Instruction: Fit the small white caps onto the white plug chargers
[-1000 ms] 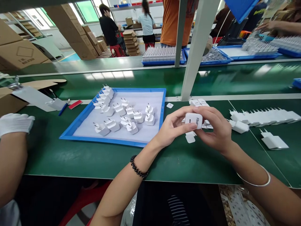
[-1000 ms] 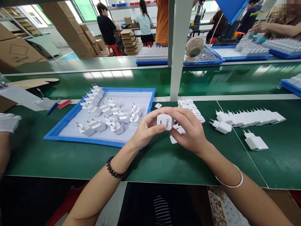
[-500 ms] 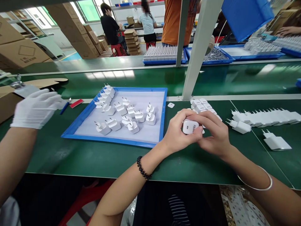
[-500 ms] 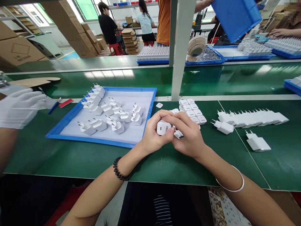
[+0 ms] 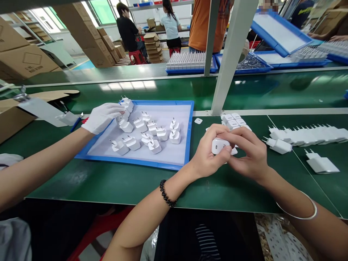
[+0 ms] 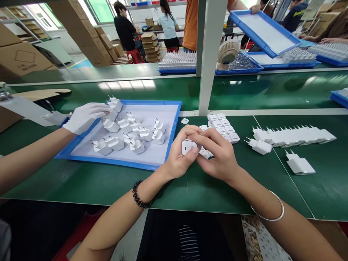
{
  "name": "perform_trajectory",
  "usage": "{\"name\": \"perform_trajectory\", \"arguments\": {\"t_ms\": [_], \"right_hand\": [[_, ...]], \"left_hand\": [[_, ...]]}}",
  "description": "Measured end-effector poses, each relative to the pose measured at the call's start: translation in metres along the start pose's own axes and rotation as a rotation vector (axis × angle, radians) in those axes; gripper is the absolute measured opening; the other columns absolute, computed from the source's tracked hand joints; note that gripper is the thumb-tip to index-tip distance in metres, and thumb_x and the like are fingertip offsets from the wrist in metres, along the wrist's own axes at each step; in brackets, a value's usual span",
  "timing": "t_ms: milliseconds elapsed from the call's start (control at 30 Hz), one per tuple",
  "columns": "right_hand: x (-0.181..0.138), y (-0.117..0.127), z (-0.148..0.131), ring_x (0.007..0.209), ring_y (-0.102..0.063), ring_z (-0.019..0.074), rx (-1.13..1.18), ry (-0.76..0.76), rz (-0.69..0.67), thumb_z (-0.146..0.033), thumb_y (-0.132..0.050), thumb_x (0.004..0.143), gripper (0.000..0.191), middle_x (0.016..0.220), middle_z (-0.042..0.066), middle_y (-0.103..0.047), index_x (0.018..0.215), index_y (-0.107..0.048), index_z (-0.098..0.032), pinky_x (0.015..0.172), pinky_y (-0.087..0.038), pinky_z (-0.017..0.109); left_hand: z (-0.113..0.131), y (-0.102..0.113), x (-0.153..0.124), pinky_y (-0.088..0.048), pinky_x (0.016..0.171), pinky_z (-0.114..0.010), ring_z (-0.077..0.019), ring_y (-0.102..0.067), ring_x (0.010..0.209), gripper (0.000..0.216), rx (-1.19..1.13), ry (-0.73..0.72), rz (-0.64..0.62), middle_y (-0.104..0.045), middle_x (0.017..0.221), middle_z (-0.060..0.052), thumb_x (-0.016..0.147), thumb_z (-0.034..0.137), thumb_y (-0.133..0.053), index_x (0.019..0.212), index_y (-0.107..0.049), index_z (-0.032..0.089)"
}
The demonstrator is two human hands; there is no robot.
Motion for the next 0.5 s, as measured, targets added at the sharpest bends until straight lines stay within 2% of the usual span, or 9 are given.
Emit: {"name": "perform_trajectory", "arguments": {"t_ms": [233, 400, 500], "right_hand": [[-0.0006, 0.0003, -0.0018, 0.069, -0.062, 0.0186, -0.019, 0.034, 0.016, -0.005, -0.061, 0.080, 0.049, 0.088, 0.004, -0.064, 0.118, -0.066, -0.034, 0.056, -0.050, 0.034], [-0.0018, -0.0032, -0.0040, 0.070, -0.061, 0.0179, 0.018, 0.049, -0.003, 0.001, -0.061, 0.077, 0.050, 0.088, 0.004, -0.061, 0.114, -0.065, -0.031, 0.056, -0.049, 0.032], [-0.0011, -0.0036, -0.0034, 0.066, -0.058, 0.0164, 0.040, 0.031, -0.005, 0.001, -0.060, 0.077, 0.047, 0.082, 0.002, -0.057, 0.111, -0.065, -0.031, 0.056, -0.047, 0.032]], "left_hand": [[0.0010, -0.0008, -0.0010, -0.048, 0.091, -0.038, -0.0205, -0.055, 0.100, 0.040, 0.052, 0.038, 0.015, -0.055, 0.106, -0.008, 0.094, 0.060, -0.043, 0.100, -0.046, 0.021], [-0.0021, 0.0000, -0.0020, -0.048, 0.087, -0.037, -0.0189, -0.054, 0.093, 0.034, 0.004, 0.047, 0.032, -0.053, 0.100, -0.007, 0.099, 0.052, -0.035, 0.092, -0.045, 0.021], [-0.0080, 0.0010, -0.0010, -0.049, 0.084, -0.036, -0.0180, -0.054, 0.089, 0.034, -0.101, 0.113, 0.032, -0.052, 0.095, -0.006, 0.100, 0.048, -0.034, 0.088, -0.048, 0.020]]}}
Point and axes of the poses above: each hand's wrist, its own x-axis towards the middle knuckle, its own y-axis out of the back of the hand, z = x × y, the point moved 6 cm from there along x, towards the middle knuckle
